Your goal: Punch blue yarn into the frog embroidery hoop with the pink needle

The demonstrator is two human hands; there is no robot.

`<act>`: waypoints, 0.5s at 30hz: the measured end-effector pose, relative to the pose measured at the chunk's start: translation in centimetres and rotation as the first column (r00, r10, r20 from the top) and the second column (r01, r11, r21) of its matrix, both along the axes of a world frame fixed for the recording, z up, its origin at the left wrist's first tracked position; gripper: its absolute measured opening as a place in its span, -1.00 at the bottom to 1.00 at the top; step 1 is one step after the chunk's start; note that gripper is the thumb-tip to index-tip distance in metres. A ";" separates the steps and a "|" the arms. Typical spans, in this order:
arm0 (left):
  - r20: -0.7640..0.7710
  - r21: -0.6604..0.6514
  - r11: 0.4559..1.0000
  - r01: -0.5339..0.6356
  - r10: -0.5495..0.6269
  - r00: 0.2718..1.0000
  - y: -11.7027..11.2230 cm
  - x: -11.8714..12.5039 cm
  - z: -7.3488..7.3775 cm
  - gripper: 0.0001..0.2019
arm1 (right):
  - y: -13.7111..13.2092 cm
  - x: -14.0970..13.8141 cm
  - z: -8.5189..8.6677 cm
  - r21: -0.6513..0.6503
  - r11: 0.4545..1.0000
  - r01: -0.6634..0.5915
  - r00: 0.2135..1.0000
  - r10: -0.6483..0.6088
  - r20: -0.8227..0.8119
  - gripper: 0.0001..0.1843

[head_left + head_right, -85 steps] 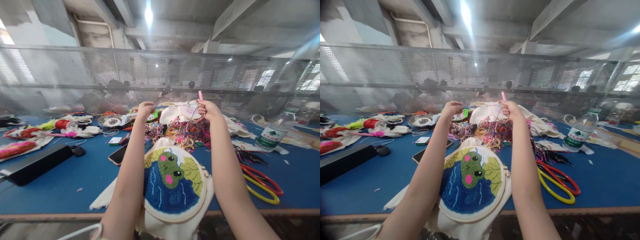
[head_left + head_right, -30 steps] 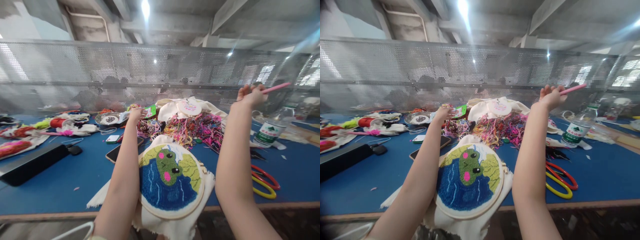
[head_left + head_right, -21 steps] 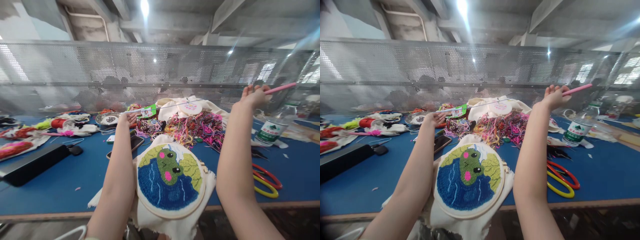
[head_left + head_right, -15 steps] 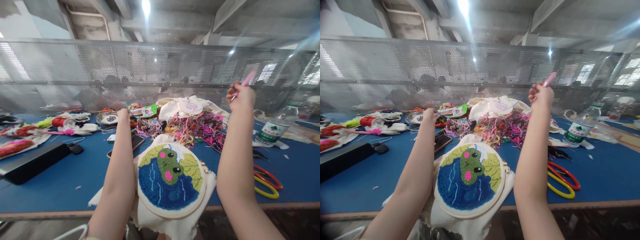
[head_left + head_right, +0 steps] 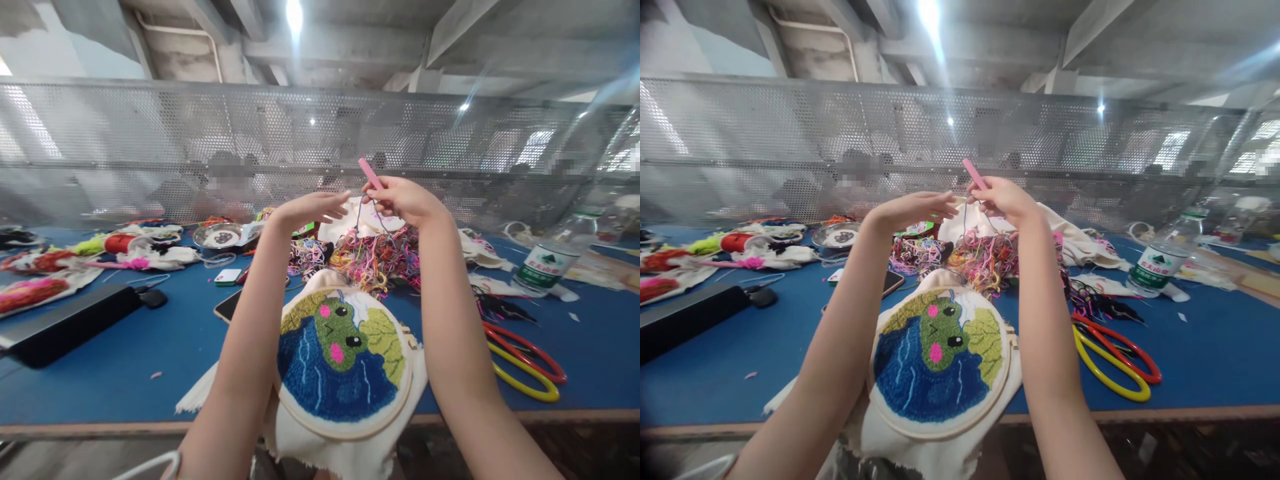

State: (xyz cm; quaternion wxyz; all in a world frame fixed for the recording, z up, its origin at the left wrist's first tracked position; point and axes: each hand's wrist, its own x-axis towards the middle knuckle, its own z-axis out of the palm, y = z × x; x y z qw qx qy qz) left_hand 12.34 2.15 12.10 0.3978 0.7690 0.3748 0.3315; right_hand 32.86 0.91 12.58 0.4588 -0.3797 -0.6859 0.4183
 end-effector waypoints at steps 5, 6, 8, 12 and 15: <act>-0.009 -0.054 0.978 0.200 -0.201 0.980 0.2 2.4 -0.8 -0.70 | 0.3 -0.2 -0.2 -0.047 0.997 -0.066 0.998 0.066 0.006 -0.92; 0.057 -0.066 0.985 0.157 -0.153 0.987 0.4 2.2 -0.8 -0.69 | 0.3 0.0 -0.2 -0.075 0.995 -0.069 0.998 0.069 0.006 -0.91; 0.209 -0.076 0.997 0.001 0.015 0.978 0.9 1.5 -0.5 -0.66 | 0.5 0.7 -0.4 -0.137 0.988 -0.069 0.997 0.072 0.012 -0.90; 0.485 -0.101 0.929 -0.355 0.357 0.798 2.4 -1.3 0.1 -0.65 | 1.2 2.6 -1.2 -0.205 0.977 -0.060 0.996 0.073 0.060 -0.91; 0.524 -0.140 0.820 -0.555 0.537 0.661 3.5 -3.9 -0.1 -0.66 | 1.8 4.0 -2.0 -0.229 0.973 0.012 0.992 0.017 0.122 -0.93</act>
